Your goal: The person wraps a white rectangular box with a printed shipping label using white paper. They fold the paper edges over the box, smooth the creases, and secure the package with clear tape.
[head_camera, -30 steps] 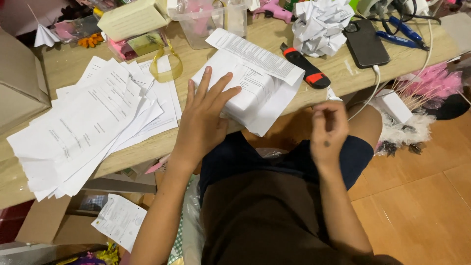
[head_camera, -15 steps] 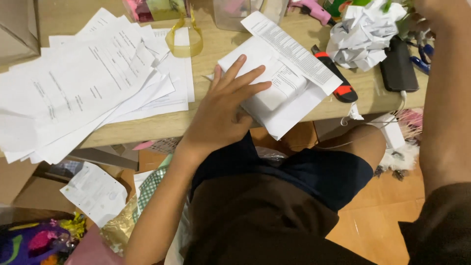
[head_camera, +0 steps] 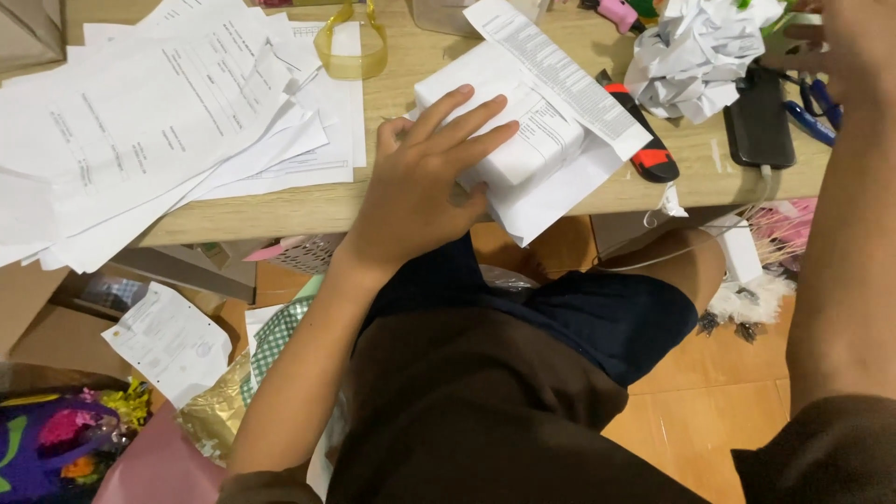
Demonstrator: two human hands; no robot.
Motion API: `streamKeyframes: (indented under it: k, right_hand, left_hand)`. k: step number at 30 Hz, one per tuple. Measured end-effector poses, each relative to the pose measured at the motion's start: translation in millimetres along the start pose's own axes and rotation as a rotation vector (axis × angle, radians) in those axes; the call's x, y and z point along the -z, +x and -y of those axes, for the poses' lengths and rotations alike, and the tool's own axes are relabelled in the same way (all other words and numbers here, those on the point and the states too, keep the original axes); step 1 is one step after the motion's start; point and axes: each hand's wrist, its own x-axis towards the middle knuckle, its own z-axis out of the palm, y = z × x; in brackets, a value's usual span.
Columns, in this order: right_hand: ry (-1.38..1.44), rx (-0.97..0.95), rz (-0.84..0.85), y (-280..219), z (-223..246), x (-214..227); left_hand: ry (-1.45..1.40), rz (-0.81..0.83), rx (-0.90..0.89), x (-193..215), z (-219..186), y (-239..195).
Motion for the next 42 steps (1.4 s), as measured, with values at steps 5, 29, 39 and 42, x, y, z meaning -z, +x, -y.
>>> streamKeyframes:
  k: [5,29,39,42]
  right_hand:
    - [-0.159,-0.056,-0.067,-4.5,11.0,-67.3]
    - [0.602,0.065,0.075,-294.2,220.2,-223.6]
    - [1.212,-0.180,0.293,-291.5,221.7,-243.9]
    - [1.111,-0.160,0.209,-299.3,198.9,-262.3]
  left_hand:
    - [0.170,-0.071,-0.042,-6.6,-13.8,6.5]
    - [-0.633,-0.365,0.203,-57.2,-74.7,-56.7]
    - [-0.444,-0.440,0.132,-44.9,-53.6,-52.3]
    - [-0.321,-0.358,0.091,-13.6,-53.2,-33.6]
